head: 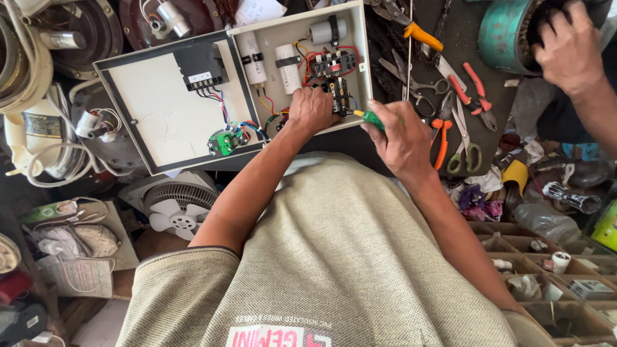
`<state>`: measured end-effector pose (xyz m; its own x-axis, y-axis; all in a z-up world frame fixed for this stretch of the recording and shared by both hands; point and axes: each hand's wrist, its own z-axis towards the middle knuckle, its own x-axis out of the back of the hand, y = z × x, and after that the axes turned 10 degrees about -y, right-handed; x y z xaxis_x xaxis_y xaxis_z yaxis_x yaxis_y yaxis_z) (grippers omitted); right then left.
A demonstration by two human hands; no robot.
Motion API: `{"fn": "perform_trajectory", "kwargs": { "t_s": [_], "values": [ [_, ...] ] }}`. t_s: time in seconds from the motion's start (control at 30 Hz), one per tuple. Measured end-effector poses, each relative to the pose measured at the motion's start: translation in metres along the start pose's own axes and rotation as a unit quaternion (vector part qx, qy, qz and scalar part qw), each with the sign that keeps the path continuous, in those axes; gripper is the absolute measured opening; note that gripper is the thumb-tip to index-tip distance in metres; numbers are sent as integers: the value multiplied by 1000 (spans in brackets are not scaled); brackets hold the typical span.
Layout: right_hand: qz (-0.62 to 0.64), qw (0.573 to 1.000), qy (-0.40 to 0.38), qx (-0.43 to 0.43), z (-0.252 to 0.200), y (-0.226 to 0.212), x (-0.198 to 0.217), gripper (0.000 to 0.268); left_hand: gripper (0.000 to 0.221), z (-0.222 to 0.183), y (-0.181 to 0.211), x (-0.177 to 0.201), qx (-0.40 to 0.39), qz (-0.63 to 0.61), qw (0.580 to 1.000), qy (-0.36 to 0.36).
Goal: The person uses a screwdriver to tighten screws on components inside an open electrical control box. They repeatedly adjust and secure wiring connections within the box while another person works on a motor nearby.
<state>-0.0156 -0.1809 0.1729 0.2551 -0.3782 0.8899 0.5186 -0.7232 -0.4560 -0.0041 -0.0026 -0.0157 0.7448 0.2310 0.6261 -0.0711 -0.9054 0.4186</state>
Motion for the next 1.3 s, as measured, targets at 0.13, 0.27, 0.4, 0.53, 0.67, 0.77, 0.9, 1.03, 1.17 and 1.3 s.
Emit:
{"fn": "perform_trajectory", "kwargs": {
  "t_s": [0.13,0.27,0.4,0.53,0.67,0.77,0.9,1.03,1.17,1.3],
  "values": [
    [108,993,-4,56,-1,-1,-1,51,52,-6,-6,-10,-75,51,982,168],
    [69,997,-18,18,-2,2,1,53,59,2,-3,-8,-15,11,999,34],
    [79,996,15,30,-1,0,3,51,57,-3,-2,-2,-26,14,998,57],
    [129,990,-44,17,-4,-3,4,54,59,-7,0,5,-21,19,999,44],
    [-12,999,6,-29,-5,-8,0,51,55,-10,3,13,-18,13,999,27],
    [68,997,2,22,-9,-13,1,52,51,-13,2,14,-25,15,999,33],
    [15,999,12,-32,-8,-19,-2,56,51,-13,3,9,-26,6,998,51],
    [-35,999,27,19,-1,-25,-2,53,52,-17,3,8,-36,10,995,89],
    [78,993,2,85,-11,-23,8,58,52,-15,5,4,-28,22,996,85],
    [-116,993,-6,-27,-5,-19,7,55,54,-12,3,2,-12,28,997,66]
  ]
}}
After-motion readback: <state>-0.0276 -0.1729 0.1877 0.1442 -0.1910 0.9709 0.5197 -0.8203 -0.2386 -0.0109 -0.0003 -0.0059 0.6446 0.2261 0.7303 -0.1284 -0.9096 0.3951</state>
